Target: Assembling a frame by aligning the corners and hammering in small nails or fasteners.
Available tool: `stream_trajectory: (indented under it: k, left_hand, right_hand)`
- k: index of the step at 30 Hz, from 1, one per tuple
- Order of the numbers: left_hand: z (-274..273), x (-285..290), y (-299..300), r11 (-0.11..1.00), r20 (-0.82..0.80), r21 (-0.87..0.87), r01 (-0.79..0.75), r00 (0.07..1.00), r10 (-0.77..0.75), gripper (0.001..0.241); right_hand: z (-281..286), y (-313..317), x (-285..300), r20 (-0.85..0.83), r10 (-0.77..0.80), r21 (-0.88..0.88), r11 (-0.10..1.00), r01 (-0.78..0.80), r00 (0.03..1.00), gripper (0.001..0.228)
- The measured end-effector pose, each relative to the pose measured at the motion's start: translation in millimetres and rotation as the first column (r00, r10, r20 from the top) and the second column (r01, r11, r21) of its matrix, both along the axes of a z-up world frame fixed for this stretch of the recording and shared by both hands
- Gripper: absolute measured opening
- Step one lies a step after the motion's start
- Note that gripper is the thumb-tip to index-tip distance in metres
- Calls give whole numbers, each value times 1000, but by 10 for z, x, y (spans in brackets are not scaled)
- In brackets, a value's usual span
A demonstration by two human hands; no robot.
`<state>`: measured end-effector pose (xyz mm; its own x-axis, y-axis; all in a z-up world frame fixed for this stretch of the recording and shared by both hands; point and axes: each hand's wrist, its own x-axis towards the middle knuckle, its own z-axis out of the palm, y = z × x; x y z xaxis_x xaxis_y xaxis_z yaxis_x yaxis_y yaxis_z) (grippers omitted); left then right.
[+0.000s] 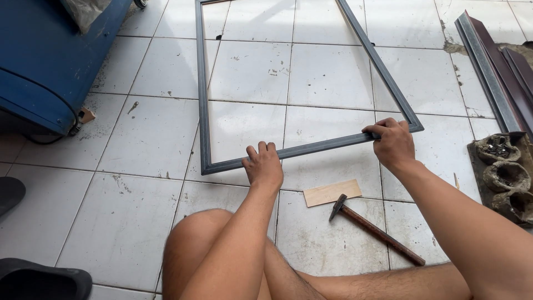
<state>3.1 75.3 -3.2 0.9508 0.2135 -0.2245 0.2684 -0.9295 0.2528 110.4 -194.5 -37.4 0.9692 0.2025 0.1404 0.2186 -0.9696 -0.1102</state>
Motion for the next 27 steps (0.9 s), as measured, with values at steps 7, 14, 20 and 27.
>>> stream_trajectory:
  k: [7, 14, 20, 27]
  left_hand:
    - [-150, 14, -9, 997, 7, -66, 28, 1000, -28, 27]
    - [313, 2, -132, 939, 66, -341, 48, 997, -27, 32]
    - [276, 11, -132, 898, -47, -437, 54, 995, -83, 37]
    - [456, -155, -181, 939, -103, -292, 182, 970, -220, 43]
  right_hand:
    - [-18, 287, -256, 27, -177, 230, 959, 166, 984, 41]
    - [837, 1528, -1289, -781, 223, 600, 11, 800, 583, 52]
    - [924, 1658, -1375, -737, 458, 458, -203, 865, 497, 61]
    - [357, 776, -707, -783, 265, 534, -178, 826, 563, 60]
